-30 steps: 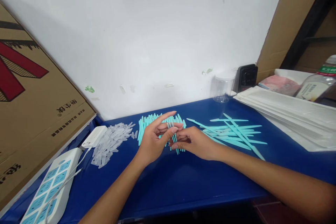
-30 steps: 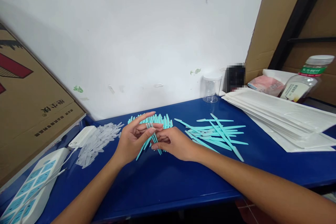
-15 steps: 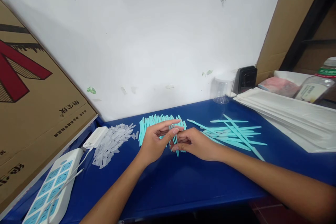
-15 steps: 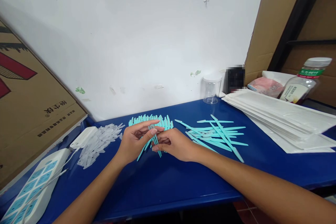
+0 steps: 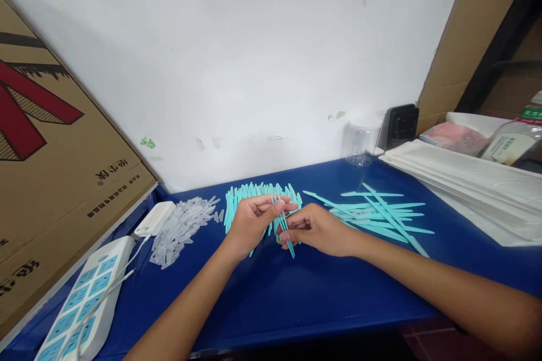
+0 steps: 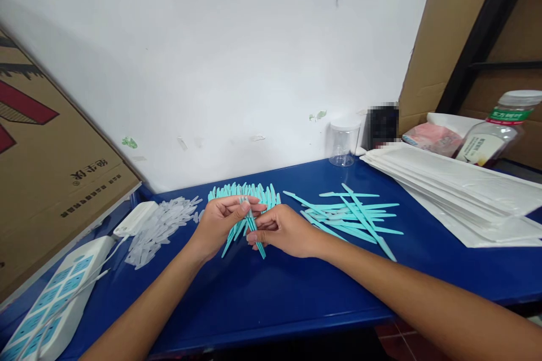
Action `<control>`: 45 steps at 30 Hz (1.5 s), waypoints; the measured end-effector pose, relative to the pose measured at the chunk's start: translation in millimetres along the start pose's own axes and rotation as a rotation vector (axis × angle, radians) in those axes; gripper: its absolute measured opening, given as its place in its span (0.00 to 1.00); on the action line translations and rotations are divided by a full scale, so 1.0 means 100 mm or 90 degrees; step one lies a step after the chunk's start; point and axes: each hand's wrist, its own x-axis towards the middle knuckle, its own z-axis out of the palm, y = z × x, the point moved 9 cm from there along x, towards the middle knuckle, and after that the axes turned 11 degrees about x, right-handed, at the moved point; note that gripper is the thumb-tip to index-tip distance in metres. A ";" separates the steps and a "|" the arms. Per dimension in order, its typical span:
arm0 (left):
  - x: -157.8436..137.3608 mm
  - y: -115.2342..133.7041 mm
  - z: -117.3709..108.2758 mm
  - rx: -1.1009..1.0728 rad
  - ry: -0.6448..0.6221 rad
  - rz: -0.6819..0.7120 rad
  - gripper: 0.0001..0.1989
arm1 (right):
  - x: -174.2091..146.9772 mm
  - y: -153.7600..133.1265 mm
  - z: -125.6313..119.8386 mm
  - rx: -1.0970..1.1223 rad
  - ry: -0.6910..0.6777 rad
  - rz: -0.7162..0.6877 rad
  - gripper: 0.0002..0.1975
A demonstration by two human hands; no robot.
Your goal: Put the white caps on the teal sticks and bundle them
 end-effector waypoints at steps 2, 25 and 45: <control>0.00 0.00 -0.01 0.000 0.007 -0.003 0.20 | 0.00 0.01 0.00 -0.021 0.008 -0.007 0.22; -0.05 0.14 -0.03 0.008 0.039 0.014 0.17 | -0.02 -0.05 -0.02 -0.080 0.063 -0.017 0.23; 0.05 0.17 -1.12 0.166 0.323 0.100 0.22 | -0.01 -0.12 -0.26 -0.052 0.102 0.035 0.24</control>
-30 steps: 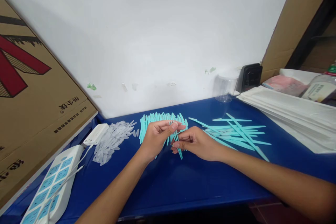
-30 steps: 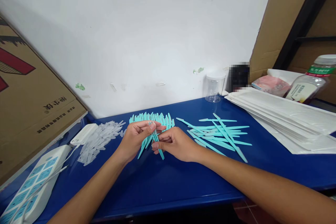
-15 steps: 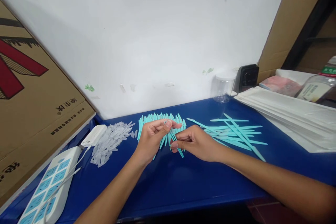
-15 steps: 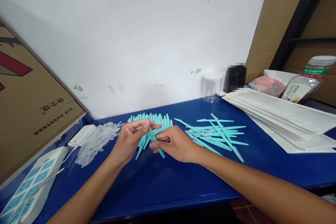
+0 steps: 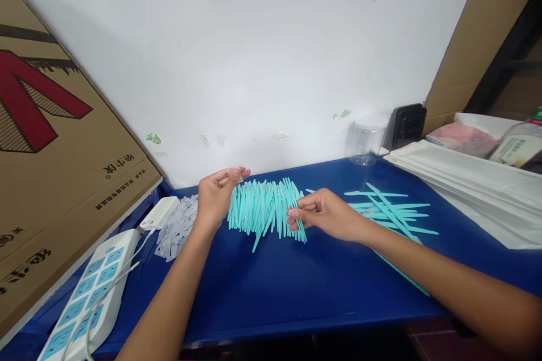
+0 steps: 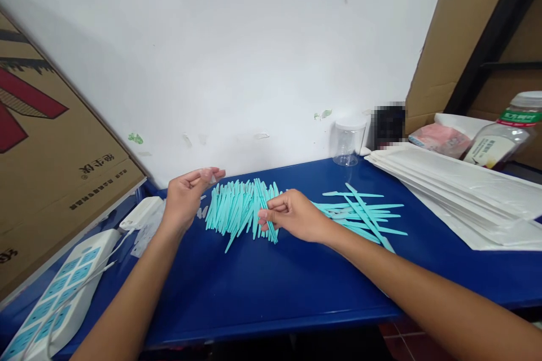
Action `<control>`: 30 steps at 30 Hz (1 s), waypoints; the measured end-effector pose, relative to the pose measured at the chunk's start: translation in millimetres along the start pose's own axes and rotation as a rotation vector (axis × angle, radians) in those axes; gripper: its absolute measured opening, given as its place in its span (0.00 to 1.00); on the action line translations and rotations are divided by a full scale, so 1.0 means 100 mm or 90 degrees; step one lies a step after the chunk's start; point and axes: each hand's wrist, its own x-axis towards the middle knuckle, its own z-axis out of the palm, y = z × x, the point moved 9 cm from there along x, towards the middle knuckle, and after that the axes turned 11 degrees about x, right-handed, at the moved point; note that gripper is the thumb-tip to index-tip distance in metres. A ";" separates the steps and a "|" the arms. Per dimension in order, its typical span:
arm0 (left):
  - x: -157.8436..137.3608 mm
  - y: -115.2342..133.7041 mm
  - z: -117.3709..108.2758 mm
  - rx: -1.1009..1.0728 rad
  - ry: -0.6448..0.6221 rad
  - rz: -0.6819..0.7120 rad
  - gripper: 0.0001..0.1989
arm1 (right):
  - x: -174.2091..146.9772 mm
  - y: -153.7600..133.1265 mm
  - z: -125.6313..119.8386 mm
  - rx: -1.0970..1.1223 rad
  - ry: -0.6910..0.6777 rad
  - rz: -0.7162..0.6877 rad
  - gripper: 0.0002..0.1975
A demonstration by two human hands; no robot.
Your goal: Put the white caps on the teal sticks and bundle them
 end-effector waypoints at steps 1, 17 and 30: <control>0.01 -0.02 -0.02 0.157 0.005 0.031 0.21 | 0.02 0.02 -0.07 -0.001 0.015 0.007 0.24; 0.23 -0.62 -0.50 1.006 -0.095 -0.038 0.24 | 0.09 0.43 -0.41 -0.018 0.083 0.163 0.22; 0.26 -0.75 -0.68 1.014 -0.122 -0.097 0.23 | 0.13 0.54 -0.37 0.018 0.175 0.171 0.21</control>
